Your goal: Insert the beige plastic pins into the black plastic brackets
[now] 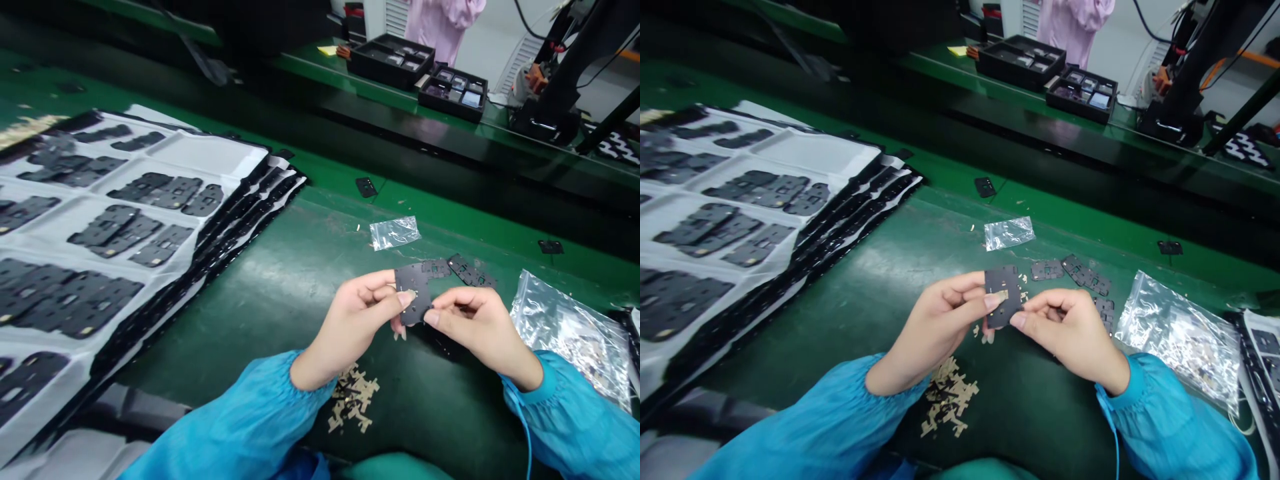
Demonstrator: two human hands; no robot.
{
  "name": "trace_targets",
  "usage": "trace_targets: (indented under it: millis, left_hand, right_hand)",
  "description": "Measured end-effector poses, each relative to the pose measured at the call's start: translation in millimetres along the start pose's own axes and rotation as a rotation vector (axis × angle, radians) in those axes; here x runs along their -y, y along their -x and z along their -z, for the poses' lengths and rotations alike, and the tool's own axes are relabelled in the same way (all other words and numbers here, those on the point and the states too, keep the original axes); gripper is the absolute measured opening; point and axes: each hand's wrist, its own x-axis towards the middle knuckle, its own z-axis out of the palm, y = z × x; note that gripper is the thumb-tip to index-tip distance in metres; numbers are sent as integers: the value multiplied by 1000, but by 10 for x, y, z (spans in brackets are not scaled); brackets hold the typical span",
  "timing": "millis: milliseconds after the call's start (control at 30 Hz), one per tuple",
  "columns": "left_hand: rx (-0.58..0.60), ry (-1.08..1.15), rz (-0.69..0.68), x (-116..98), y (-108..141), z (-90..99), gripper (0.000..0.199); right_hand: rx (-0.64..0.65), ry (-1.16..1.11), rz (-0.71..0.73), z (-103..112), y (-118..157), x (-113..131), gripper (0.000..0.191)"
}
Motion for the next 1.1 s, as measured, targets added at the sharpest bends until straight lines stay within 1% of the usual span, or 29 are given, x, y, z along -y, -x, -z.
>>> trace_targets:
  millis: [67,167,233,333,400,467,533,600,667,800,867,967,1033,1100]
  left_hand:
    - [9,17,-2,15,-21,11,22]
    - [23,0,-13,-11,-32,5,20]
    - [43,-24,-29,-41,-25,-7,18]
    - [67,-23,-44,-62,-7,-13,19]
    - [96,36,-26,-49,-1,-7,24]
    - [152,147,25,-18,-5,-3,30]
    - [226,283,106,21,-22,-8,35]
    - [277,409,191,60,-47,-23,36]
    - [279,503,264,93,-73,-44,35]
    - [205,582,342,145,-105,-87,37]
    - [152,605,367,180,-106,-105,38]
    - [77,631,403,242,-92,-131,40]
    - [61,626,396,268,-80,-146,39]
    - [67,602,365,273,-72,-156,38]
  right_hand:
    - [25,8,28,17,12,8,25]
    - [73,3,16,43,23,48,23]
    - [64,-5,-11,55,24,81,25]
    - [15,9,-34,65,17,109,34]
    - [29,-2,-38,68,2,91,40]
    - [91,-48,-22,61,-22,37,46]
    - [164,-99,20,40,-51,-41,51]
    - [182,-102,104,7,-72,-114,53]
    - [104,1,275,-20,-73,-159,47]
    - [-162,445,798,-4,-46,-171,26]
    - [-228,640,955,34,-45,-168,20]
    - [-285,835,1054,95,-69,-180,18]
    - [-316,919,1091,117,-88,-199,17]
    - [-329,975,1098,111,-94,-222,18]
